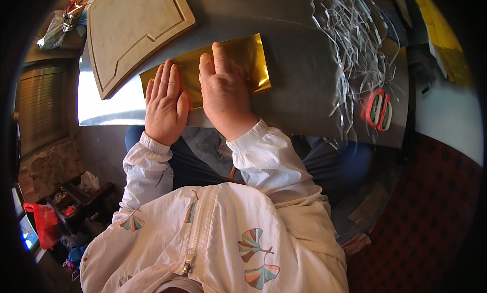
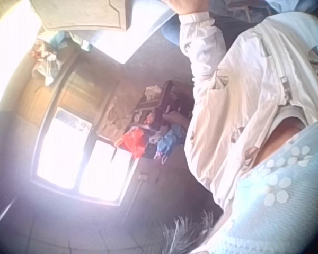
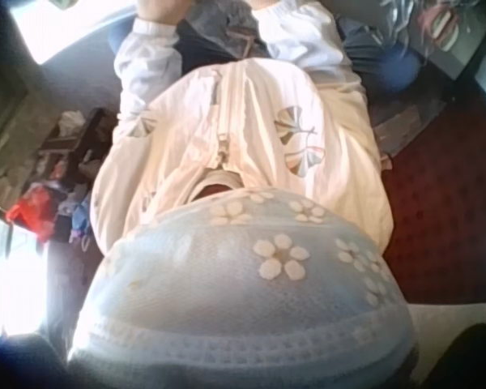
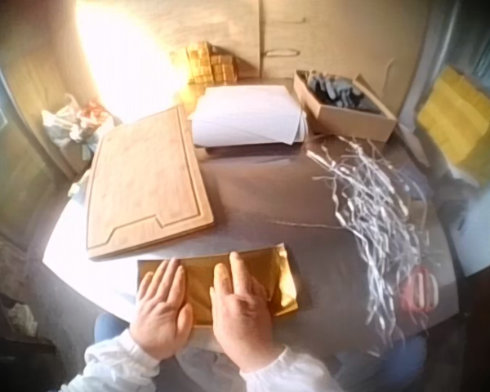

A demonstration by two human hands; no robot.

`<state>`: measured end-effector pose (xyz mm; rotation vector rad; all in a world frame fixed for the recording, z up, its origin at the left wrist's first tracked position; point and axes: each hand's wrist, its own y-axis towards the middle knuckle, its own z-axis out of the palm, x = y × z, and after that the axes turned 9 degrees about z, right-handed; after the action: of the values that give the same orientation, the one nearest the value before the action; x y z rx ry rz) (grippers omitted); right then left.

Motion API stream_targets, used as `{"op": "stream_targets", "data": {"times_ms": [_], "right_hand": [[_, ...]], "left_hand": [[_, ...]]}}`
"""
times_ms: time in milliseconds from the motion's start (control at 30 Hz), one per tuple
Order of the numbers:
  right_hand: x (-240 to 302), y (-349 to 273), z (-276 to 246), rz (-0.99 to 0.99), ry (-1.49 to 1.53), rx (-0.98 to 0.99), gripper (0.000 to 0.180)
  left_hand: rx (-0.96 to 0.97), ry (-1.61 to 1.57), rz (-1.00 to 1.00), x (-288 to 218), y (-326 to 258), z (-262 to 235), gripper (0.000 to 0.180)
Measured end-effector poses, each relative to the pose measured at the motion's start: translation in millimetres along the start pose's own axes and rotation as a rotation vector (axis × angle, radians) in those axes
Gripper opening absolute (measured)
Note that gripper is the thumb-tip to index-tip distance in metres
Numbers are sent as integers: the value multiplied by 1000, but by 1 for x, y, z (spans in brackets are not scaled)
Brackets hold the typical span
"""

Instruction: The person folds a gold-colored sheet of paper into a small triangular packet by hand, pressing the creases to form a neat shape. The person then picks up another gold sheet and begins folding it in the same manner.

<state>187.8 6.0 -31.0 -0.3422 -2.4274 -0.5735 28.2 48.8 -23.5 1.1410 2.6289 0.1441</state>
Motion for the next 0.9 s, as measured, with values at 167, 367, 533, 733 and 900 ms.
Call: {"op": "stream_targets", "data": {"times_ms": [167,367,533,733,900], "right_hand": [[-19,-13,-24,3,-48,60,36],[-41,-24,-53,11,-191,165,39],[-56,-35,-81,72,-426,155,43],[-69,-7,-106,190,-309,10,46],[-55,11,-74,26,-342,192,47]], "left_hand": [[37,3,-15,-2,1,-2,61],[67,-8,-25,-3,2,-4,62],[90,-15,-38,-4,2,-7,62],[112,-8,-41,-6,5,-10,63],[139,-6,-52,-6,6,-12,63]]}}
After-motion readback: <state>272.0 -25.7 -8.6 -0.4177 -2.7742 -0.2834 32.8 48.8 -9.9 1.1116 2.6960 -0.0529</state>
